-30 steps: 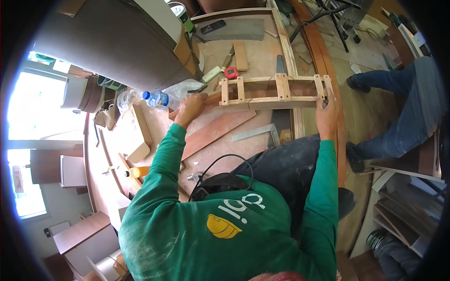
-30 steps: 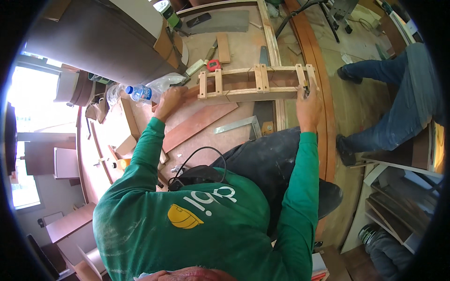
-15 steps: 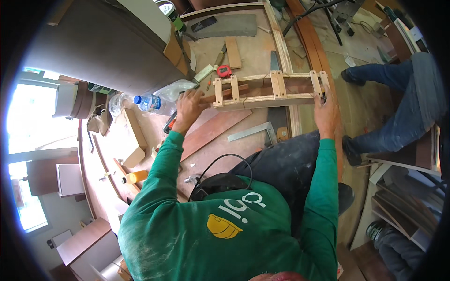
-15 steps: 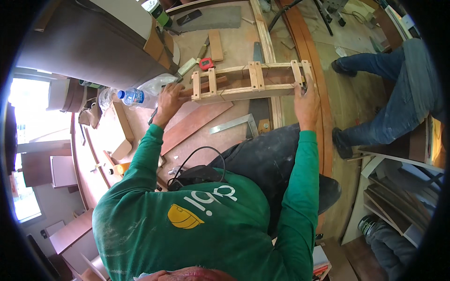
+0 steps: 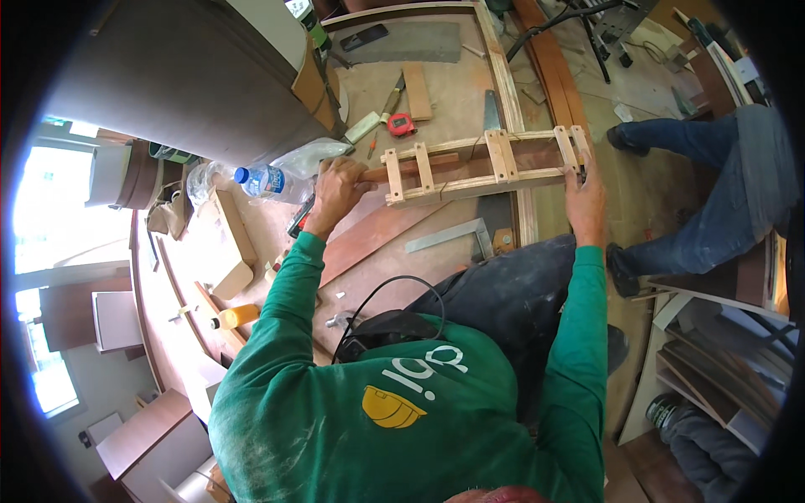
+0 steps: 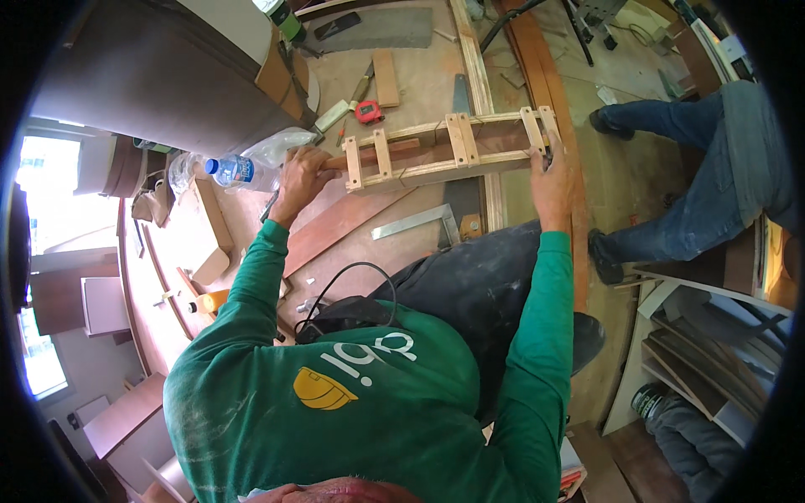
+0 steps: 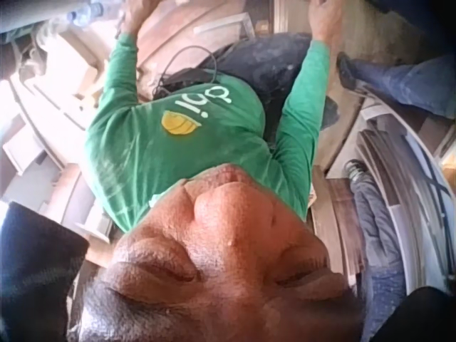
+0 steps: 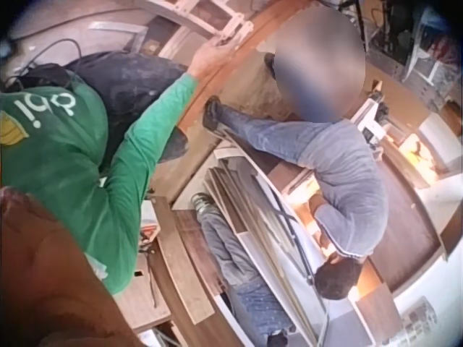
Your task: The person measures and marks wood pieces using a square and pencil, then fits them into a wooden frame, securing one with a hammer.
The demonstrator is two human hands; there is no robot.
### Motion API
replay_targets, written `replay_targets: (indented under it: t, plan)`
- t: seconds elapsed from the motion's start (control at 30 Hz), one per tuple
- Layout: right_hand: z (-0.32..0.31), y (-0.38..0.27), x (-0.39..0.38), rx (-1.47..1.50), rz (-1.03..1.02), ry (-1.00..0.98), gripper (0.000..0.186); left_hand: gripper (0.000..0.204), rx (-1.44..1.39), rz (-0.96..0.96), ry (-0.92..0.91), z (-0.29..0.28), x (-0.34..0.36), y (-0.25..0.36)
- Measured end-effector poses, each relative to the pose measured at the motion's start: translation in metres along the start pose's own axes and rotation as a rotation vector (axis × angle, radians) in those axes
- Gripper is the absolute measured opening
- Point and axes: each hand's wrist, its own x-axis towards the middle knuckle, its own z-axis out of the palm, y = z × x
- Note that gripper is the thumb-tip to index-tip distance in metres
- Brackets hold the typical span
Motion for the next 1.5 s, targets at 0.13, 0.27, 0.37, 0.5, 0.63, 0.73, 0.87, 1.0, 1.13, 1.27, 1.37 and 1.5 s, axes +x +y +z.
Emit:
replay_targets:
  t: [0.13, 0.27, 0.37, 0.5, 0.63, 0.73, 0.87, 1.0, 1.13, 1.27, 1.37, 1.5]
  plan:
    - [-0.01, -0.018, -0.002, 0.008, 0.108, -0.068, 0.052, 0.036, -0.016, -0.03, 0.033, 0.008, 0.009, 0.013]
    - [-0.009, -0.016, -0.002, 0.0, 0.057, -0.039, 0.053, 0.049, -0.067, -0.158, 0.068, 0.026, 0.013, 0.021]
    - [-0.017, -0.027, -0.002, -0.025, 0.094, -0.071, 0.053, 0.063, -0.078, -0.199, 0.11, 0.034, 0.017, 0.024]
    - [-0.023, -0.025, -0.003, -0.07, 0.047, -0.045, 0.053, 0.086, 0.004, -0.161, 0.249, 0.005, 0.011, 0.034]
    - [-0.008, -0.02, -0.001, 0.015, 0.04, -0.041, 0.053, 0.087, -0.009, -0.263, 0.122, 0.022, -0.019, 0.0]
    - [-0.018, -0.031, -0.003, 0.067, 0.129, -0.08, 0.054, 0.088, -0.061, -0.305, 0.107, 0.028, -0.012, 0.026]
    - [-0.015, -0.028, -0.002, -0.021, 0.063, -0.085, 0.054, 0.092, -0.223, -0.381, 0.152, 0.025, -0.002, 0.039]
    - [-0.013, -0.025, -0.003, -0.011, 0.019, -0.051, 0.056, 0.095, -0.335, -0.207, 0.162, 0.036, 0.005, 0.04]
    - [-0.017, -0.02, -0.005, -0.025, 0.007, -0.056, 0.057, 0.092, -0.403, -0.177, 0.05, 0.035, -0.001, 0.033]
    - [-0.021, -0.027, -0.006, -0.037, 0.046, -0.075, 0.057, 0.08, -0.383, -0.175, 0.059, 0.045, 0.004, 0.027]
    - [-0.015, -0.018, -0.004, -0.028, 0.023, -0.059, 0.057, 0.068, -0.355, -0.151, 0.132, 0.055, 0.014, 0.029]
    - [-0.005, 0.007, -0.001, 0.051, 0.013, -0.021, 0.058, 0.053, -0.389, -0.208, 0.12, 0.063, 0.02, 0.036]
